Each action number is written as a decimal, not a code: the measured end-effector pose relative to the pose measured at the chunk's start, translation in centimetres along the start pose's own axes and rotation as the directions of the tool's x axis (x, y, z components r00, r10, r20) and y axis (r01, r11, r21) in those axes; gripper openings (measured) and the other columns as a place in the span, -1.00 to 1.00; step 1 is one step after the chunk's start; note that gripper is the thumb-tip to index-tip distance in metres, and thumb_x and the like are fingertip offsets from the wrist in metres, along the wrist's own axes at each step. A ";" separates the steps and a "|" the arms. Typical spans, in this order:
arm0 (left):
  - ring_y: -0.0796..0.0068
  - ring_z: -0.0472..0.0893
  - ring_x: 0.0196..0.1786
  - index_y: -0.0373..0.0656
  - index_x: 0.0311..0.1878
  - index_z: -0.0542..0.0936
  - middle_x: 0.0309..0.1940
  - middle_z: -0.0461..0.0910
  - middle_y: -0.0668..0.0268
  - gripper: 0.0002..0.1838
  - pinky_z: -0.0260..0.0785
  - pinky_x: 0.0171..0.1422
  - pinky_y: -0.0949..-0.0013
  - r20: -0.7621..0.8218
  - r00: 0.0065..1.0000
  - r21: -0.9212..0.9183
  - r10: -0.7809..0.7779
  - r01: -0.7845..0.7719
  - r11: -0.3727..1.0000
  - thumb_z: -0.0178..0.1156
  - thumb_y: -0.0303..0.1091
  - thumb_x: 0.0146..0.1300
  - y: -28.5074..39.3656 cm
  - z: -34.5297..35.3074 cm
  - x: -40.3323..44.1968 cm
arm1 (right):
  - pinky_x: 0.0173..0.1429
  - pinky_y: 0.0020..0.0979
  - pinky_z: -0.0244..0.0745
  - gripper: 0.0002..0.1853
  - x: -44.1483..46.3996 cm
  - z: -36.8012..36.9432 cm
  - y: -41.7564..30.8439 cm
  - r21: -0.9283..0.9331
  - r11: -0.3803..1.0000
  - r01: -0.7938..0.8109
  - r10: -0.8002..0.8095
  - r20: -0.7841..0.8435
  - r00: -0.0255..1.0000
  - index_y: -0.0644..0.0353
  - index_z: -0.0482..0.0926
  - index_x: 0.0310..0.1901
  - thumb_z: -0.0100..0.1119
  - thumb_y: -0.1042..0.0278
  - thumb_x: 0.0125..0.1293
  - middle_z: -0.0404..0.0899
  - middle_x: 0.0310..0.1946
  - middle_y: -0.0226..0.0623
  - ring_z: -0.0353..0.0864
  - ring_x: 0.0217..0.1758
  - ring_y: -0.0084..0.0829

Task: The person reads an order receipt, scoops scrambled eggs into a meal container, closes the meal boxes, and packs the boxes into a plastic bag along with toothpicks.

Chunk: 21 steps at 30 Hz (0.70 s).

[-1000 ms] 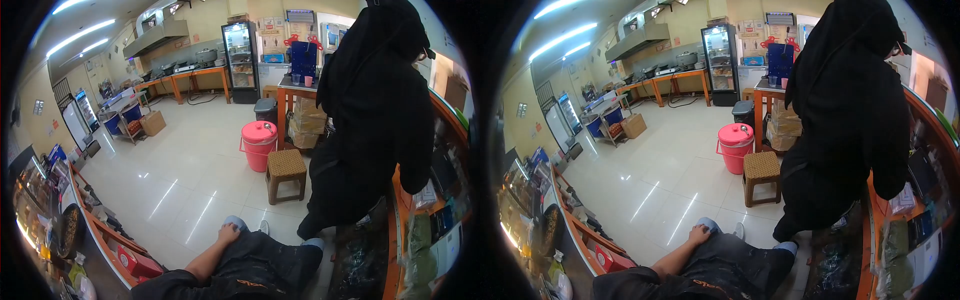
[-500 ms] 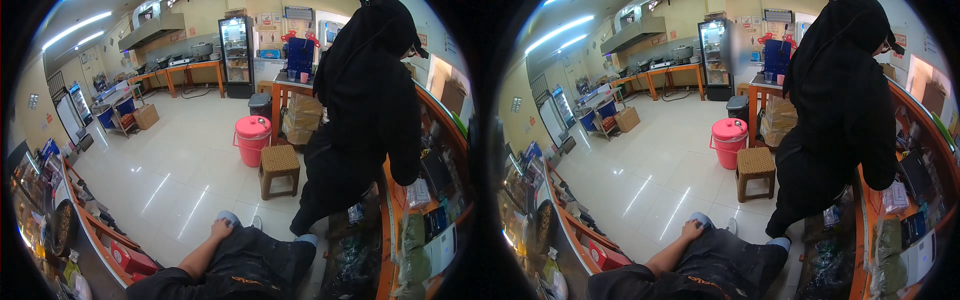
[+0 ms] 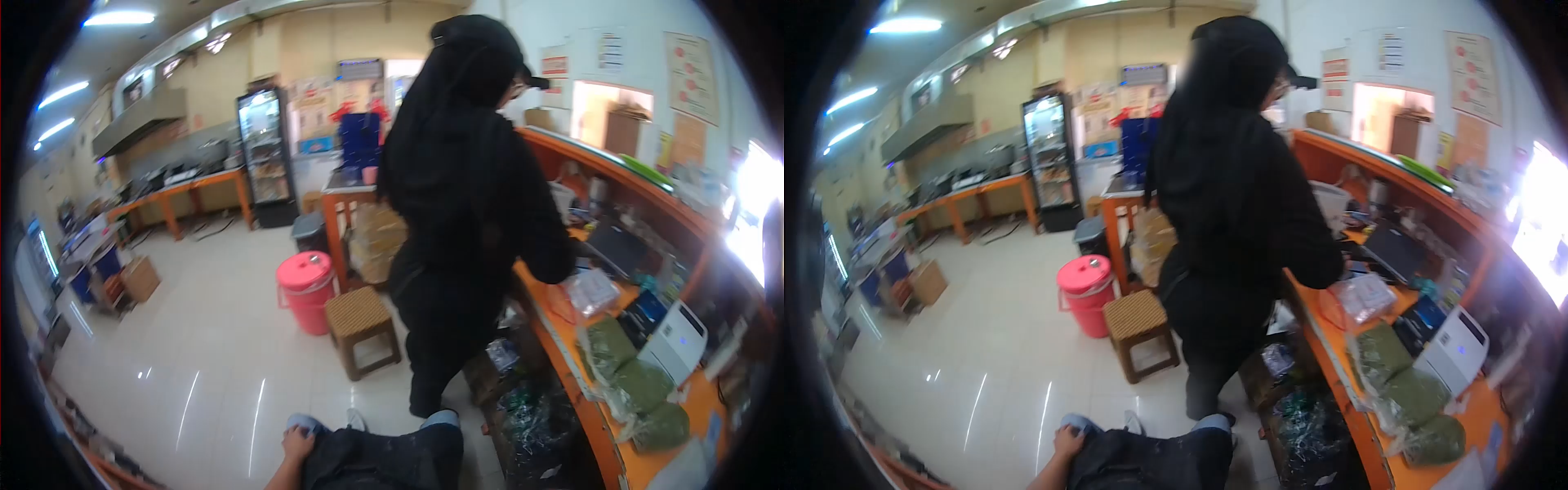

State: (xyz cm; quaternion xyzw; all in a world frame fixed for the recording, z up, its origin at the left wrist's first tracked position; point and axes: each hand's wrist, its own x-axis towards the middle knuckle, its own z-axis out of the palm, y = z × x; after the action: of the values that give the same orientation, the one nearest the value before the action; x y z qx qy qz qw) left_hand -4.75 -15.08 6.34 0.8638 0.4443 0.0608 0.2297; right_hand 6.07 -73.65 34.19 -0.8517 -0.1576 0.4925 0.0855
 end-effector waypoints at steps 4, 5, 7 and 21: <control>0.02 0.32 0.35 0.03 0.02 0.67 0.28 0.44 0.20 -0.53 0.27 0.34 -0.10 0.039 0.999 0.007 -0.021 0.020 1.000 0.24 0.01 0.07 0.4 -0.5 0.2 | 0.07 -0.21 0.52 -0.08 0.6 -0.1 0.3 -0.011 0.999 -0.051 0.051 0.047 0.998 0.44 0.55 0.07 0.54 -0.19 -0.20 0.60 -0.01 0.14 0.60 0.08 -0.04; 0.01 0.32 0.35 0.02 0.02 0.67 0.28 0.43 0.19 -0.54 0.27 0.34 -0.10 0.035 0.999 -0.005 -0.012 0.012 1.000 0.24 0.01 0.07 0.7 -0.7 0.5 | 0.15 -0.26 0.47 -0.03 0.8 -0.5 0.0 -0.013 0.997 -0.081 0.082 0.136 0.987 0.42 0.48 0.15 0.53 -0.22 -0.18 0.54 0.09 0.11 0.54 0.16 -0.10; -0.02 0.32 0.34 0.00 0.01 0.66 0.27 0.43 0.17 -0.54 0.28 0.33 -0.11 0.048 0.999 -0.018 -0.008 0.009 1.000 0.25 0.00 0.07 0.9 -1.1 -0.2 | 0.30 -0.36 0.36 0.09 0.5 -1.7 -0.6 -0.024 0.990 -0.141 0.141 0.335 0.932 0.37 0.34 0.32 0.50 -0.28 -0.15 0.42 0.27 0.04 0.42 0.33 -0.21; -0.01 0.33 0.33 -0.14 0.00 0.63 0.26 0.43 0.14 -0.63 0.29 0.33 0.00 0.046 0.998 -0.008 0.032 -0.032 0.999 0.20 -0.17 0.17 -0.2 0.0 0.7 | -0.22 -0.29 0.58 -0.38 -0.4 -1.0 -0.8 0.027 0.999 -0.020 0.016 0.145 0.989 0.39 0.65 -0.26 0.42 -0.13 -0.05 0.69 -0.39 -0.07 0.72 -0.30 -0.23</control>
State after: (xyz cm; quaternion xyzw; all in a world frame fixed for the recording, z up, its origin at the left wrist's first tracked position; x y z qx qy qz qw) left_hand -4.50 -14.46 6.16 0.8712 0.4247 0.0460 0.2419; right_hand 6.58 -73.09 35.28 -0.8138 -0.1487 0.5560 0.0812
